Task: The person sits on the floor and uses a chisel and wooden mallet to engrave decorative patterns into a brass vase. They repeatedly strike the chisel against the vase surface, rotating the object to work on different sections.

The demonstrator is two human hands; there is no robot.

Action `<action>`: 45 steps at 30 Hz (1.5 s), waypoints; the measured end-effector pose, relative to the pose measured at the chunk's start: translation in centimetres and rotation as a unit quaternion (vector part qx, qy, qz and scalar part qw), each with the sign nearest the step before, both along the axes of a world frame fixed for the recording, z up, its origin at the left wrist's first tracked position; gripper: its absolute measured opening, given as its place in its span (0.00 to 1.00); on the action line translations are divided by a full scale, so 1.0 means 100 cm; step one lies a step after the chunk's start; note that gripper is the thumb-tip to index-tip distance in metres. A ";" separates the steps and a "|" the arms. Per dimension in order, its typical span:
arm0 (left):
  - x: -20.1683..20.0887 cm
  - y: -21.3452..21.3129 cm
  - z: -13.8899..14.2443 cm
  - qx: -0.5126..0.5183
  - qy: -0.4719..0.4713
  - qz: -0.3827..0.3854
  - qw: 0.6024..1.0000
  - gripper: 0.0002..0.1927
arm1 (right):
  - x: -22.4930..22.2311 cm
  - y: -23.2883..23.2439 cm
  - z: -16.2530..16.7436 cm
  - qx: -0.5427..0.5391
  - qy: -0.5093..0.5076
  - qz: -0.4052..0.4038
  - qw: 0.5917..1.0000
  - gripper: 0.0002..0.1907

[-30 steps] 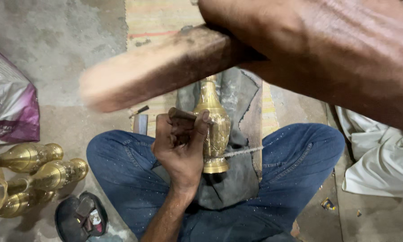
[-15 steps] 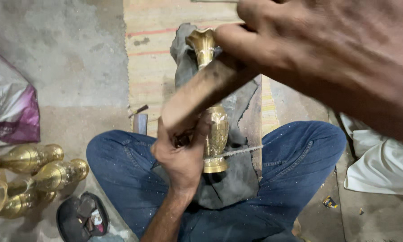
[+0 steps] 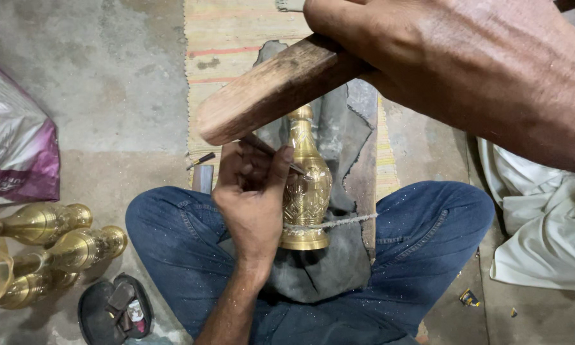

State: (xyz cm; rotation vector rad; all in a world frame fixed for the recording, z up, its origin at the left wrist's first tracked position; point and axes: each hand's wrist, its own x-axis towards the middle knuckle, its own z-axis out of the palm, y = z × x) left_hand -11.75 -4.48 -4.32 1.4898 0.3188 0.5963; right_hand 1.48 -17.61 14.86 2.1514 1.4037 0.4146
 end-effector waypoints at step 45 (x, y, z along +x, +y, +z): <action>0.060 0.050 0.023 0.077 0.063 -0.326 0.940 0.18 | 0.034 -0.038 -0.079 0.264 0.179 -0.067 0.945 0.16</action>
